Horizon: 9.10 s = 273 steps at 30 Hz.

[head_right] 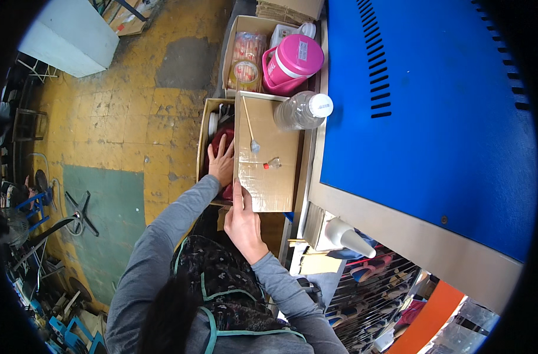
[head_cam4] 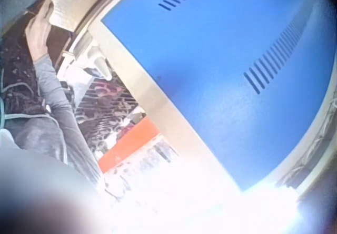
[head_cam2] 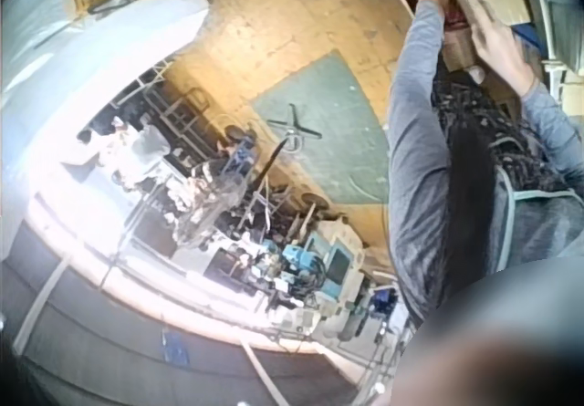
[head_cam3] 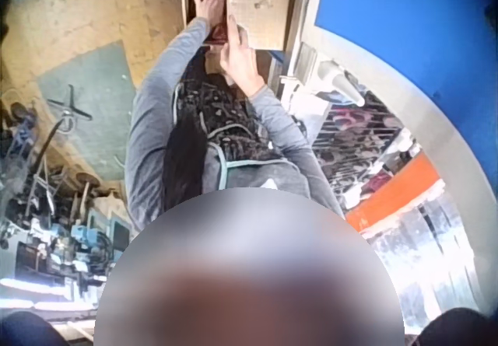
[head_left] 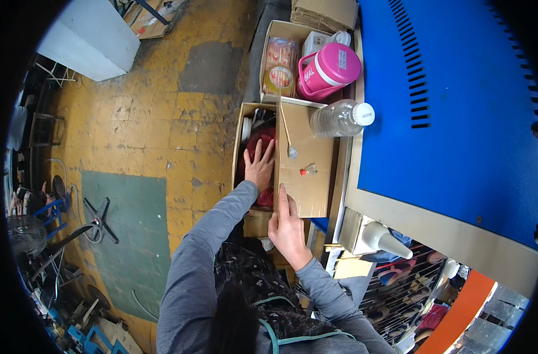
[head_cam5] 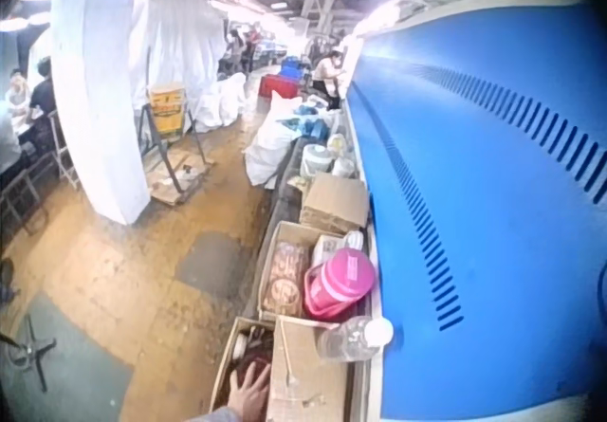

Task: The person applies glue to the sole and strap of a blue and white sandal using a brush. They repeatedly dip the brush into a white container and spread the adhesive along the edges. After finishing, they place the sandal on a rack and pack a black plastic bag into a cardboard box.

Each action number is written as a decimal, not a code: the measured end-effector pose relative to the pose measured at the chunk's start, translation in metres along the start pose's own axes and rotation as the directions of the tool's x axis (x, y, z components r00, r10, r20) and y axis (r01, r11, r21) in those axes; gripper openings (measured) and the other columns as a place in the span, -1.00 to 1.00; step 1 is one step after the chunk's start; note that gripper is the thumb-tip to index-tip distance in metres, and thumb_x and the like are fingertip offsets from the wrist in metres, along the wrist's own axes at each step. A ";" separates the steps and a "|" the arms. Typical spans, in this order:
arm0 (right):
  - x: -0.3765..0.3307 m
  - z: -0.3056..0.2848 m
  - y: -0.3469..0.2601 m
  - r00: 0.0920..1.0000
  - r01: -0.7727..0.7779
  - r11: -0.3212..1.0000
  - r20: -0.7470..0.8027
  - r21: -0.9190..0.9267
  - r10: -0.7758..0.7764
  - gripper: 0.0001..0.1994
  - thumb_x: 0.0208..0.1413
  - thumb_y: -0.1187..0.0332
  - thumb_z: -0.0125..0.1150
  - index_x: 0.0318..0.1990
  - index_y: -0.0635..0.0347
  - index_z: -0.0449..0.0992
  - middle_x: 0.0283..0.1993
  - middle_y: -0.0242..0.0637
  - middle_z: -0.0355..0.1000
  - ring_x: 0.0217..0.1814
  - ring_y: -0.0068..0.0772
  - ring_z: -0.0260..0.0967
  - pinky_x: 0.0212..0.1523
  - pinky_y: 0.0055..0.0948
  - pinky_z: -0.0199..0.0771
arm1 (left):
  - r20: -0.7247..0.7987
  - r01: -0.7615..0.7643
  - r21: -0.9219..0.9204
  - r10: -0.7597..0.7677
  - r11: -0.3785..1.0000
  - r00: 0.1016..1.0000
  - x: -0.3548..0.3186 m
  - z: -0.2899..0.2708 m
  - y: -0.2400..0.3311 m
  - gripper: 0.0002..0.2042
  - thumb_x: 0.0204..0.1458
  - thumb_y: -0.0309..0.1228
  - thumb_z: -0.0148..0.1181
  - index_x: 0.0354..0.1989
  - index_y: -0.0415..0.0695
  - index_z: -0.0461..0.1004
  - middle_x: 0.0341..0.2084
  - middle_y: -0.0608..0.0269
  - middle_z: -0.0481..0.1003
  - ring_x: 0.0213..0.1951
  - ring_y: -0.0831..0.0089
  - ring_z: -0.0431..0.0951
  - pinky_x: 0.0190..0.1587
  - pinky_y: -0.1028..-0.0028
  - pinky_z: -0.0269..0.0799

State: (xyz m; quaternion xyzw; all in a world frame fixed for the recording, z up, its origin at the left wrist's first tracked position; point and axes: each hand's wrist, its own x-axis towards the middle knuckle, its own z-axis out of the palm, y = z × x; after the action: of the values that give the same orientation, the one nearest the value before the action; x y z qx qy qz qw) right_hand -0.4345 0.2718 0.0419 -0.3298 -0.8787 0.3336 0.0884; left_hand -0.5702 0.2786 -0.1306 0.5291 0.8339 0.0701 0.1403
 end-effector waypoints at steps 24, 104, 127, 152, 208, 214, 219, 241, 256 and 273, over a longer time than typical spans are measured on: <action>-0.023 0.067 0.073 0.935 -0.054 0.894 0.291 -0.445 0.201 -0.27 0.04 0.04 0.20 0.37 -0.46 0.01 0.51 -0.10 -0.37 0.52 0.19 -0.52 0.27 0.45 -0.37 | -0.018 0.416 -0.733 -0.626 0.539 0.780 -0.082 -0.033 -0.026 -0.29 0.20 -0.11 -0.05 0.41 -0.03 -0.24 0.21 -0.26 0.20 0.24 -0.13 0.20 0.20 0.16 0.18; -0.768 0.215 0.086 -0.014 -0.744 0.045 -0.082 0.667 0.997 -0.52 -0.02 0.19 0.27 0.07 0.19 0.45 -0.12 0.00 0.50 -0.02 -0.07 0.46 -0.01 -0.19 0.44 | -0.052 -0.582 0.190 0.600 0.791 0.799 -0.201 0.005 0.346 0.14 -0.40 0.17 0.40 0.40 0.50 -0.26 0.19 -0.34 0.01 0.23 -0.34 -0.02 0.16 -0.32 -0.22; -0.920 0.317 0.035 -0.194 -0.610 0.144 -0.323 0.779 0.926 -0.67 -0.02 0.33 0.21 -0.04 0.12 0.52 -0.34 -0.07 0.54 -0.23 -0.05 0.51 -0.16 -0.22 0.49 | 0.097 -0.518 -0.013 0.517 0.855 0.851 -0.127 0.043 0.341 -0.15 -0.21 0.07 0.26 0.35 0.27 0.07 0.22 -0.09 0.24 0.24 0.03 0.26 0.29 0.12 0.09; -0.720 0.191 0.023 -0.378 -0.579 0.280 -0.556 0.766 0.740 -0.71 -0.02 0.56 0.07 -0.08 0.29 0.46 -0.13 0.03 0.42 -0.07 0.12 0.37 -0.04 -0.19 0.37 | -0.105 -0.848 0.296 0.897 0.440 0.429 -0.003 0.046 0.443 -0.63 0.06 -0.12 0.02 -0.25 -0.17 0.59 -0.25 -0.15 0.54 -0.10 -0.06 0.50 0.07 0.12 0.33; -0.740 0.042 0.066 0.130 -0.389 0.824 -0.861 0.411 0.491 -0.90 0.03 0.44 0.23 -0.33 0.28 0.57 -0.37 -0.21 0.43 -0.29 -0.19 0.40 -0.27 -0.35 0.38 | -0.042 0.030 -0.991 0.089 -0.129 -0.995 -0.532 -0.176 0.430 -0.27 0.08 0.15 -0.02 0.15 -0.34 0.34 0.17 -0.44 0.16 0.19 -0.22 0.25 0.04 -0.01 0.31; -0.668 0.013 0.147 0.128 -0.609 0.771 -0.936 0.187 0.328 -0.88 -0.07 0.45 0.28 -0.33 0.23 0.59 -0.38 -0.21 0.39 -0.24 -0.17 0.33 -0.18 -0.24 0.33 | 0.058 -0.104 -0.978 0.244 -0.183 -0.968 -0.485 -0.190 0.374 -0.50 0.17 -0.18 0.02 0.16 -0.31 0.33 -0.28 0.06 0.37 -0.28 0.21 0.46 -0.19 0.29 0.36; -0.647 0.020 0.176 0.068 -0.719 0.665 -0.932 0.201 0.356 -0.84 -0.10 0.45 0.28 -0.29 0.11 0.61 -0.35 -0.28 0.32 -0.22 -0.23 0.27 -0.19 -0.23 0.25 | -0.056 -0.115 -0.905 0.382 -0.409 -0.922 -0.439 -0.224 0.319 -0.78 0.16 -0.51 0.00 -0.16 -0.24 0.59 -0.52 0.30 0.40 -0.58 0.51 0.30 -0.46 0.50 0.15; -0.634 0.029 0.163 0.050 -0.859 0.497 -0.945 0.125 0.325 -0.89 -0.02 0.32 0.20 -0.29 -0.04 0.53 -0.26 -0.38 0.30 -0.11 -0.28 0.22 -0.14 -0.20 0.11 | -0.535 0.786 -0.573 0.620 0.233 -0.574 -0.452 -0.017 0.418 -0.34 0.10 0.14 0.01 0.30 0.04 0.16 -0.37 0.13 0.47 -0.49 0.48 0.44 -0.28 0.38 0.17; -0.643 0.020 0.162 0.032 -0.745 0.567 -0.830 0.352 0.556 -0.92 0.09 0.31 0.14 -0.31 0.02 0.52 -0.25 -0.36 0.37 -0.07 -0.30 0.25 -0.02 -0.20 0.09 | 0.477 -0.647 -0.614 0.866 0.452 0.152 -0.501 0.114 0.312 -0.61 0.07 -0.01 0.09 -0.36 -0.13 0.58 -0.53 -0.04 0.51 -0.42 0.05 0.52 -0.35 0.19 0.38; -0.641 0.033 0.114 0.317 -0.812 0.580 -0.880 -0.059 0.353 -0.48 0.12 0.10 0.16 0.18 0.15 0.35 0.16 0.08 0.32 0.35 0.06 0.09 0.30 -0.13 0.09 | 0.634 -0.893 -0.239 0.758 0.382 0.155 -0.479 0.209 0.358 -0.24 0.01 0.19 -0.02 0.36 0.09 0.05 0.33 -0.05 0.04 0.35 -0.05 -0.05 0.25 -0.27 -0.25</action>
State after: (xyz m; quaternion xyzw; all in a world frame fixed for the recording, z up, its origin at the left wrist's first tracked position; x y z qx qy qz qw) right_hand 0.1042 -0.0913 -0.0148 -0.7578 -0.5977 -0.0830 0.2479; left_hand -0.0054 -0.0062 -0.1579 0.8934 0.2966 -0.1361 0.3089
